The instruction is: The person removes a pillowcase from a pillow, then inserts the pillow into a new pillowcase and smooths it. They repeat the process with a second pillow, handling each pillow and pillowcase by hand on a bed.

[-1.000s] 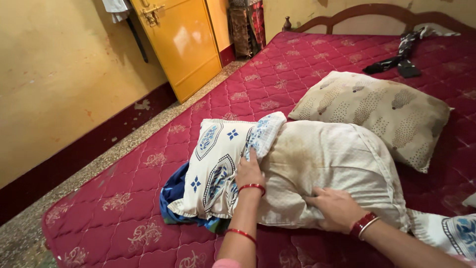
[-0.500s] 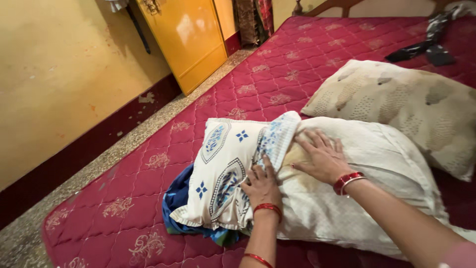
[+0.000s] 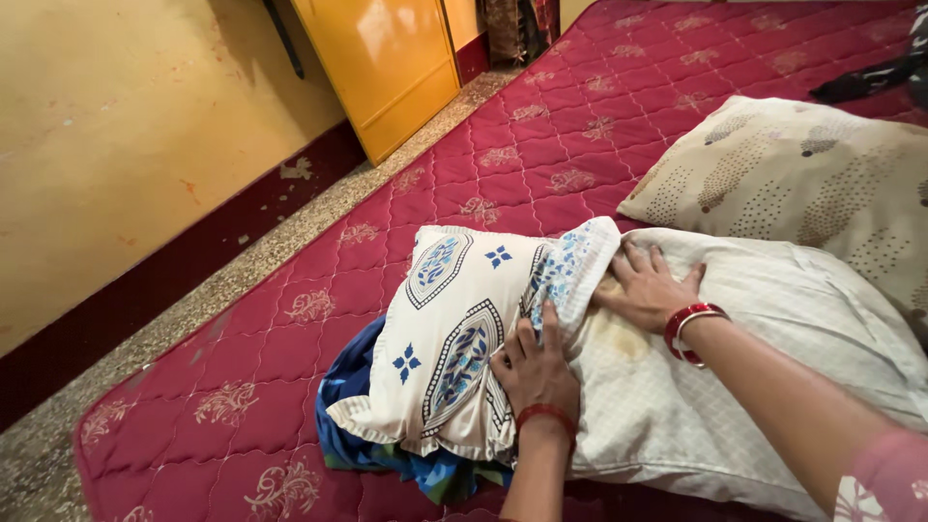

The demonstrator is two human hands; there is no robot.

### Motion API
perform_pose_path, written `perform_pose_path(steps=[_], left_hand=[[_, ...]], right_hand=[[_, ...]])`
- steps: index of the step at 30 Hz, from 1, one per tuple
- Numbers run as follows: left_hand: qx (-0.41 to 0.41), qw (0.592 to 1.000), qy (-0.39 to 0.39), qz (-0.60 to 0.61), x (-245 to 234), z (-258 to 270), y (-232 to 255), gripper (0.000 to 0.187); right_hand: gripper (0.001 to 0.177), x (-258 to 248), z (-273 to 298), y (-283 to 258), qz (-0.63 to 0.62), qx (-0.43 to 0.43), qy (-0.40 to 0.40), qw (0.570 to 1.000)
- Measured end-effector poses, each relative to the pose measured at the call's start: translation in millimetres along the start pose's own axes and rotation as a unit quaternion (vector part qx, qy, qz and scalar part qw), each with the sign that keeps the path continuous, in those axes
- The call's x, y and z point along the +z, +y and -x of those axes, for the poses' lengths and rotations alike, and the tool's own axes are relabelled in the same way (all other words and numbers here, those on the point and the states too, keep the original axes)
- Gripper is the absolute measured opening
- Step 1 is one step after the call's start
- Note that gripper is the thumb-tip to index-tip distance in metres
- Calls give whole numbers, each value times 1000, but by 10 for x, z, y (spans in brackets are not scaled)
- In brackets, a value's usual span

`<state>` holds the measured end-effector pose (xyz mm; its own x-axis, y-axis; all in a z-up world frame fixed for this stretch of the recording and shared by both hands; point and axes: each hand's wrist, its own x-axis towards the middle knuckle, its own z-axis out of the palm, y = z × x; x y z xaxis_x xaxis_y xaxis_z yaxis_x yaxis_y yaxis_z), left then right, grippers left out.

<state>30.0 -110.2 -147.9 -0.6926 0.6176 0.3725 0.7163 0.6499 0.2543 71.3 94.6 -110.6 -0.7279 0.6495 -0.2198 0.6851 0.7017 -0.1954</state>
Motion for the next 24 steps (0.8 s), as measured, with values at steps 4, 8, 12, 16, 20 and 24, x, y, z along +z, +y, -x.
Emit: perform_pose_path(steps=[4, 8, 12, 16, 20, 24], left_hand=[[4, 997, 65, 28, 41, 34, -18, 67], [2, 995, 94, 31, 172, 31, -47, 58], [14, 991, 123, 41, 285, 10, -96, 58], [3, 994, 97, 59, 356, 45, -102, 55], [0, 994, 89, 63, 338, 44, -133, 54], [0, 996, 75, 41, 253, 176, -142, 53]], right_hand=[[87, 10, -279, 19, 19, 14, -13, 1000], [89, -21, -517, 16, 41, 31, -37, 998], [102, -133, -663, -33, 17, 49, -42, 998], [83, -218, -592, -41, 47, 61, -56, 995], [60, -264, -316, -78, 76, 37, 19, 996], [47, -290, 119, -81, 69, 27, 94, 993]])
